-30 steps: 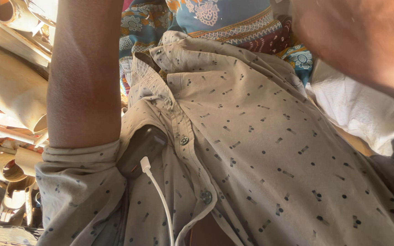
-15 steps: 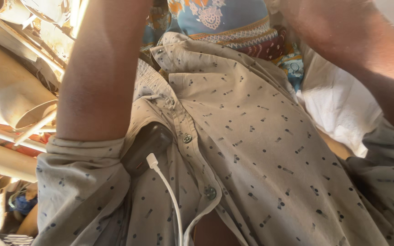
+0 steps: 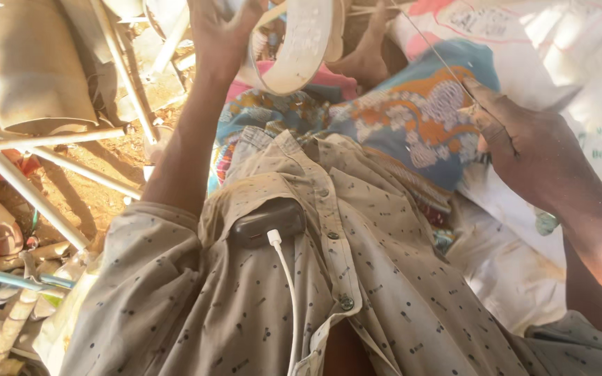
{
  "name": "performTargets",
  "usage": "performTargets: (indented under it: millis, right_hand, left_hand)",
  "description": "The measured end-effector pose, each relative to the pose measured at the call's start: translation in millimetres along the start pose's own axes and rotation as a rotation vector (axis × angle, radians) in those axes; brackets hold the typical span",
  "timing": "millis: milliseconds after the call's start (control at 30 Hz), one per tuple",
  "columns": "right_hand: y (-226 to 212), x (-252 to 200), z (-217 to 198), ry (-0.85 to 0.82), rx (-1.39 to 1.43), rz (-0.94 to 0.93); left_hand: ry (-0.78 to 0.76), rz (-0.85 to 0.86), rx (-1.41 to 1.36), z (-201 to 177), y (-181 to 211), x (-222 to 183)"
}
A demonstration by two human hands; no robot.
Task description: The person cuts a white PVC pipe using a saw-like tool and then handles other pipe sections in a cluttered outdoor area.
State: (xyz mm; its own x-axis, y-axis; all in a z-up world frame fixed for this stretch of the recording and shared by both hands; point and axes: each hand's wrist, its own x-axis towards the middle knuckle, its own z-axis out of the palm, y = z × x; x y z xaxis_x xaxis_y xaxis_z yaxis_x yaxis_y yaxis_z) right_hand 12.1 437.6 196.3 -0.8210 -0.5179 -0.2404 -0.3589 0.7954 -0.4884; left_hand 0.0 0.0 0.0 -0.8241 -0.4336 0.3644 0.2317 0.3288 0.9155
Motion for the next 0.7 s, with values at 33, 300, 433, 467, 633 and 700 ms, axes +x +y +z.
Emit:
performTargets:
  millis: [33, 300, 433, 467, 633, 700]
  right_hand:
    - [5.6, 28.2, 3.3, -0.010, -0.051, -0.115]
    - [9.1, 185.1, 56.4, -0.255, -0.237, 0.060]
    - [0.9, 234.4, 104.4, -0.200, 0.104, 0.131]
    - [-1.3, 238.2, 112.6, -0.200, 0.075, 0.134]
    - [-11.3, 242.9, 121.4, -0.140, 0.080, 0.071]
    - [-14.9, 243.5, 123.7, -0.123, -0.029, 0.058]
  left_hand:
    - [0.097, -0.048, 0.116, -12.1, -3.5, -9.2]
    - [0.267, -0.226, 0.393, -51.0, -23.1, -62.5]
    - [0.313, -0.351, 0.274, -65.5, -53.0, -66.7]
    - [0.338, -0.403, 0.245, -70.9, -62.4, -68.3]
    - [0.443, -0.522, -0.095, -107.5, -101.6, -88.2]
    - [0.453, -0.655, -0.177, -118.8, -105.5, -110.8]
